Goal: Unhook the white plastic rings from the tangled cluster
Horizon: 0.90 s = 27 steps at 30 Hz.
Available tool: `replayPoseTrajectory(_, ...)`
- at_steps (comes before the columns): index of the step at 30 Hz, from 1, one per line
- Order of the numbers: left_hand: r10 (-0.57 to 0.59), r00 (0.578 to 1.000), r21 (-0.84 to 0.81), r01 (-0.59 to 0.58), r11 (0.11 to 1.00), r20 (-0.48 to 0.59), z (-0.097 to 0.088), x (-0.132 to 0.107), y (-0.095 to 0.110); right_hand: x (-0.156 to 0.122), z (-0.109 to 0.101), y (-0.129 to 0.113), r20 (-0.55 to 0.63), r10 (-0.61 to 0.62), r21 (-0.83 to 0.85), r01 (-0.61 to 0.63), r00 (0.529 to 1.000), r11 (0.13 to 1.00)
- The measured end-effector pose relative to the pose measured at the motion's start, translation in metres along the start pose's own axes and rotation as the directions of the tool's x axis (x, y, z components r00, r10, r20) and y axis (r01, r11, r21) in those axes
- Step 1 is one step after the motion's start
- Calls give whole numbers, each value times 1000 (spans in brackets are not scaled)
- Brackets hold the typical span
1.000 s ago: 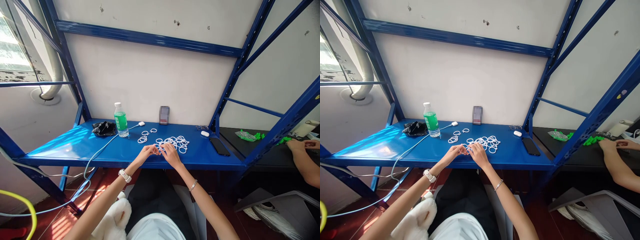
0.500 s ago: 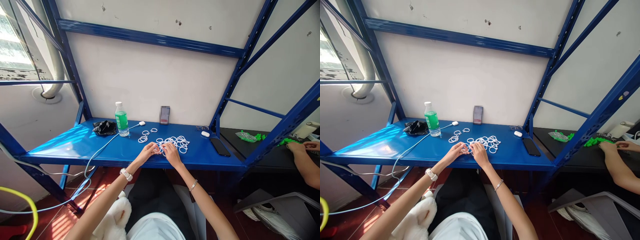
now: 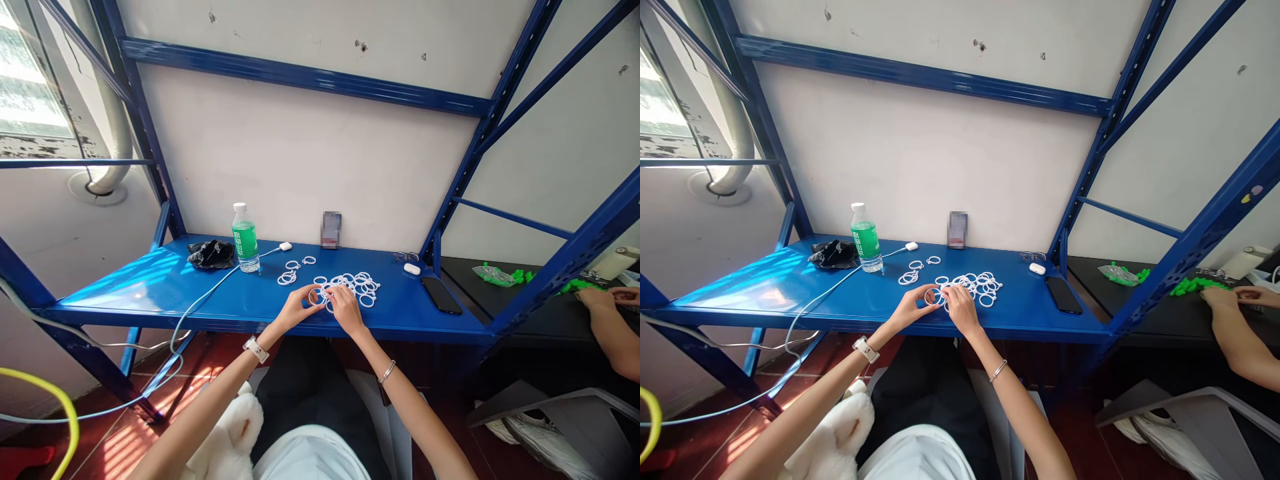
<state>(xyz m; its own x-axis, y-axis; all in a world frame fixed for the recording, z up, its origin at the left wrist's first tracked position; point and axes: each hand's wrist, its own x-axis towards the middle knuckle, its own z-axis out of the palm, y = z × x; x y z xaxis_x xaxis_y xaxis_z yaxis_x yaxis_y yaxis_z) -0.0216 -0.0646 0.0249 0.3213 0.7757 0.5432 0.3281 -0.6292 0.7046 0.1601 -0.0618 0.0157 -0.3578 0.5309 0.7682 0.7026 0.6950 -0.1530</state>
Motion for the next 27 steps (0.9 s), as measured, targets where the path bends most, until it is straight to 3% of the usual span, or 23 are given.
replayPoseTrajectory(19,78,997,104,-75,992,-19,0,0,-5,1,0,1,31,-4,5,4,1000,1000)
replayPoseTrajectory(27,60,998,115,-60,991,12,1,0,-9,1,-1,0,31,-11,-21,12,999,1000)
